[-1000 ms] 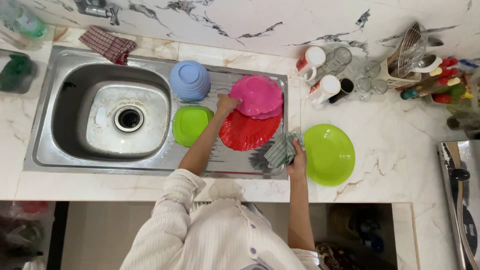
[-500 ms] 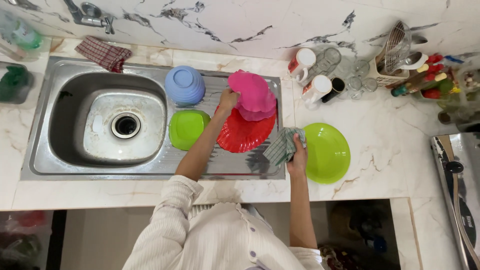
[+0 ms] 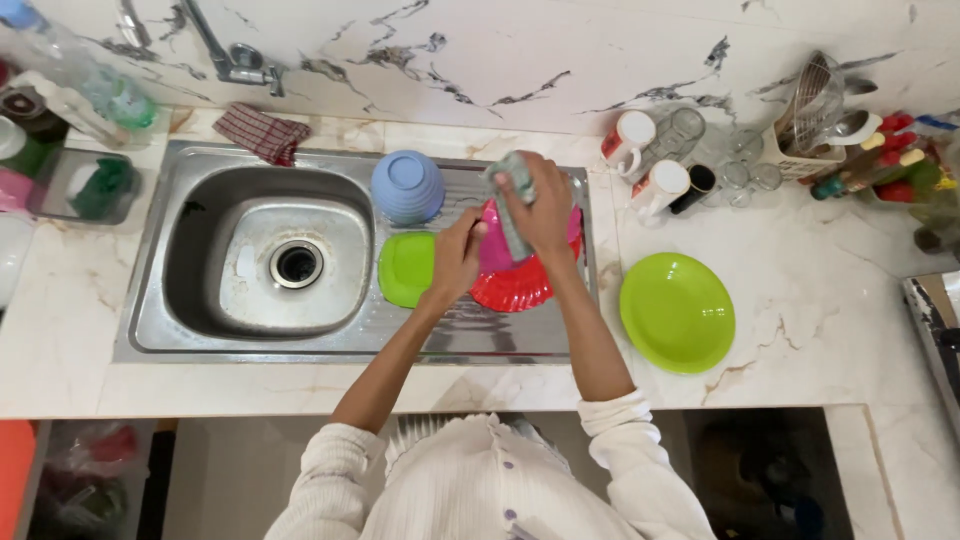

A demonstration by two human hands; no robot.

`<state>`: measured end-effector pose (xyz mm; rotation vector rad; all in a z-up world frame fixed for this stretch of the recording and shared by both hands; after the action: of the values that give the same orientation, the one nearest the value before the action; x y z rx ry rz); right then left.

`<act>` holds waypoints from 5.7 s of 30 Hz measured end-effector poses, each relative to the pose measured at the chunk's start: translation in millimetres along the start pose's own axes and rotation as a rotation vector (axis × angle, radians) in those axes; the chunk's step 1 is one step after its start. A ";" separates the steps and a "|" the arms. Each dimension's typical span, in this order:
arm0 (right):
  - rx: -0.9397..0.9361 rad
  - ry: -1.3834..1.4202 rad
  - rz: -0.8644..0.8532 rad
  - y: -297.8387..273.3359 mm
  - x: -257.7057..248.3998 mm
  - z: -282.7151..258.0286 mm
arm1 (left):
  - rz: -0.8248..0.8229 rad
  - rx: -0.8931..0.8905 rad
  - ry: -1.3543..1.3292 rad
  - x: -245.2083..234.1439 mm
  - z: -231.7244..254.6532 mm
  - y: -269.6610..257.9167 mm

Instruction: Wiping kitchen walls and surfaces with a cloth and cleaning dishes.

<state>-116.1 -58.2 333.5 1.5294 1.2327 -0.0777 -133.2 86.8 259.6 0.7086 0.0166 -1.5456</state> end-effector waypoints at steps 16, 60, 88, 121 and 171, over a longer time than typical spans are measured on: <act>0.539 0.440 0.005 -13.6 59.0 -27.2 | 0.180 -0.022 -0.126 -96.4 -50.0 -37.1; -0.119 0.188 -0.491 -61.8 113.7 -101.6 | -0.479 -0.265 -0.474 -92.5 -151.6 -59.9; 0.239 0.159 -0.205 -83.3 127.5 -152.4 | 0.088 0.011 -0.406 -127.5 -92.9 -33.2; -0.176 -0.132 -0.120 -14.8 130.6 -90.1 | -0.333 -0.227 -0.484 -95.2 -152.1 -39.9; 0.180 0.000 -0.187 -78.9 103.6 -120.6 | 0.175 -0.084 -0.613 -137.2 -86.8 -31.1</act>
<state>-190.0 86.2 261.3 1.5628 1.3968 -0.3184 -134.3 250.6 237.3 0.1446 -0.4243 -1.5265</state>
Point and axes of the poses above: each hand's wrist, its own y-axis towards the middle knuckle, its own x-axis out of the palm, z = x × y, the point moved 4 cm from there along y, towards the middle knuckle, and after that the axes turned 11 degrees about y, right-handed, at the moved point
